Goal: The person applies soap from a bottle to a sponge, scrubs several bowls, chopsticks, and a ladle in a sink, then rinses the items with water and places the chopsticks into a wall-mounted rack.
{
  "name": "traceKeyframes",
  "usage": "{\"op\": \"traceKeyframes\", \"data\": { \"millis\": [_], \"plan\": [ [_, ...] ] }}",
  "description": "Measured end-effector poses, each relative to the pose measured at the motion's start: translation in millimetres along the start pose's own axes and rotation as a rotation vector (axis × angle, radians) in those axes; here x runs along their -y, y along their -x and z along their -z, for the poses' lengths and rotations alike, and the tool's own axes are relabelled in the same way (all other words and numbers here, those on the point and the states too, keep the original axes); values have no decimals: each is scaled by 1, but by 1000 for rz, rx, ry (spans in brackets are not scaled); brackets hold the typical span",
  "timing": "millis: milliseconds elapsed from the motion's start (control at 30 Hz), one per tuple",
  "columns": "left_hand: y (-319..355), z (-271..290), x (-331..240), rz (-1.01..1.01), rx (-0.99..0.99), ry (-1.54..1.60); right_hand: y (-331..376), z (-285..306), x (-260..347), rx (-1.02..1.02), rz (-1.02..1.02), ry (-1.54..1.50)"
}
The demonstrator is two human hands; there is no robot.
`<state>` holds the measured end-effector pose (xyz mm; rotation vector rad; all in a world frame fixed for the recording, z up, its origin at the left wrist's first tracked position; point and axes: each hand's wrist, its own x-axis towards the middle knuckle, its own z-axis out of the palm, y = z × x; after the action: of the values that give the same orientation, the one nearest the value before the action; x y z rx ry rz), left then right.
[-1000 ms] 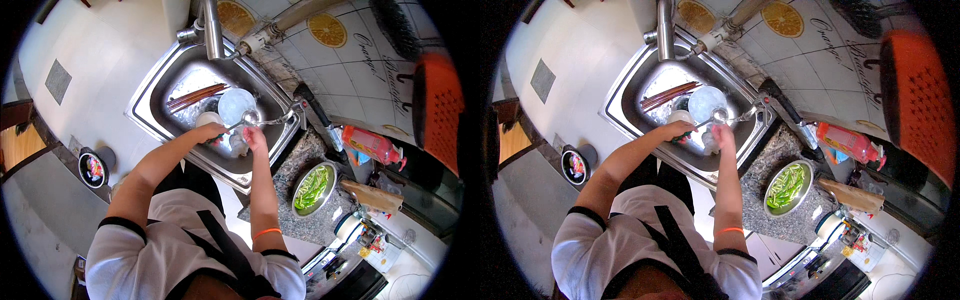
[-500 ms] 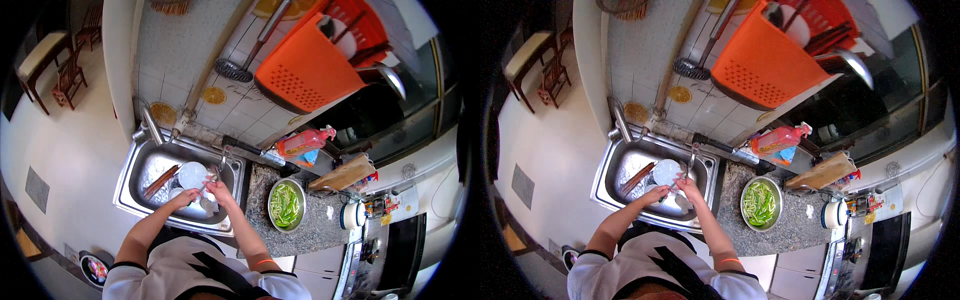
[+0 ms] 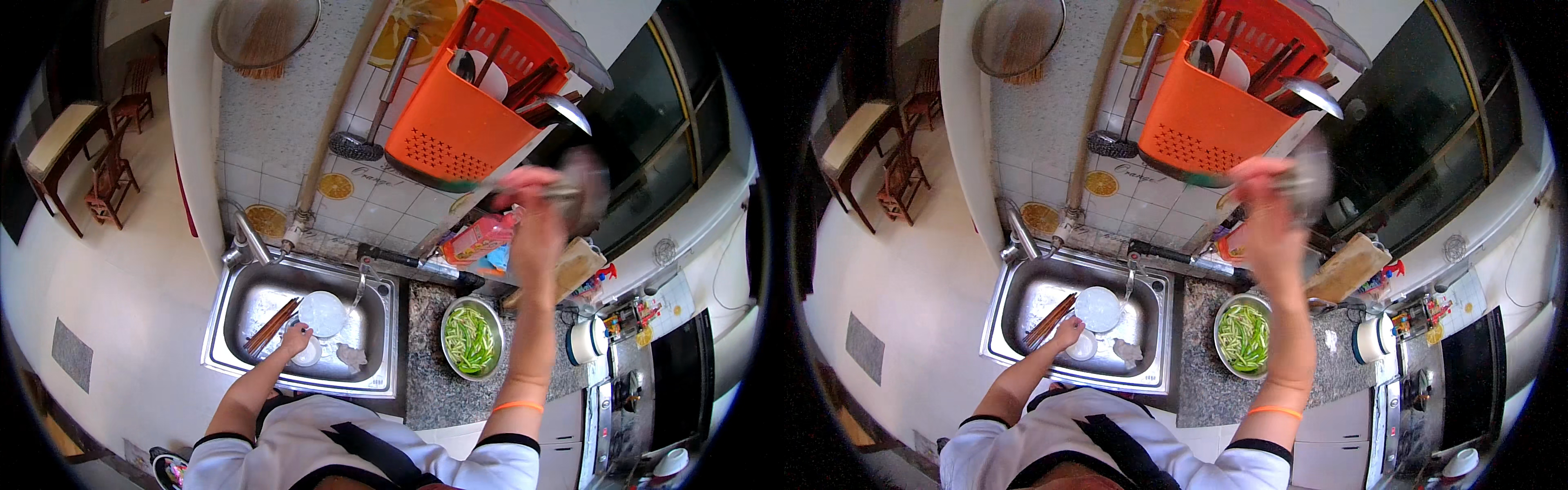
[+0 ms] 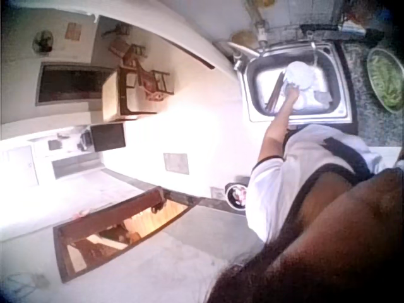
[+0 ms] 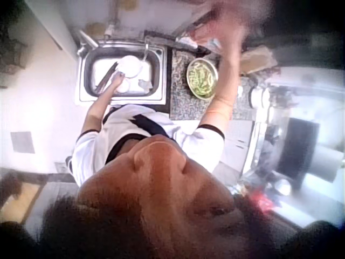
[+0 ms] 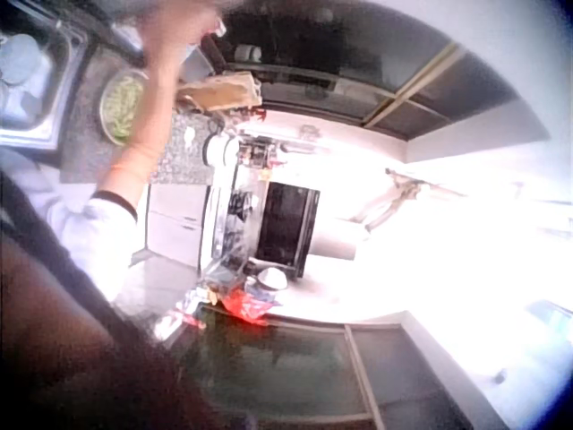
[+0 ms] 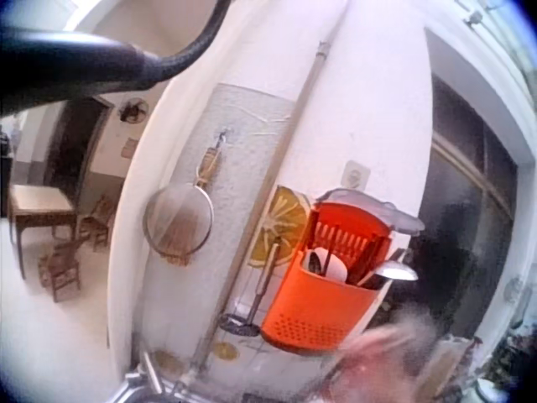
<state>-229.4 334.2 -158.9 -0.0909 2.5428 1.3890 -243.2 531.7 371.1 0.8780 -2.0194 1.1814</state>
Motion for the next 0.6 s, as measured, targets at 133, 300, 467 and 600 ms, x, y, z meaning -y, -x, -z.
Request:
{"op": "traceKeyframes", "data": {
  "millis": [133, 300, 467, 600],
  "plan": [
    [-9, -13, 18, -4, 14, 39, -53, 33, 39, -283, 334, 194],
    [-9, -5, 4, -2, 19, 37, -75, 23, 26, -307, 330, 508],
    [-5, 10, -5, 3, 9, 47, -91, 23, 25, -210, 152, 756],
    [-4, 6, -1, -57, -16, 84, -106, 11, 15, -187, 136, 1130]
  ]
}}
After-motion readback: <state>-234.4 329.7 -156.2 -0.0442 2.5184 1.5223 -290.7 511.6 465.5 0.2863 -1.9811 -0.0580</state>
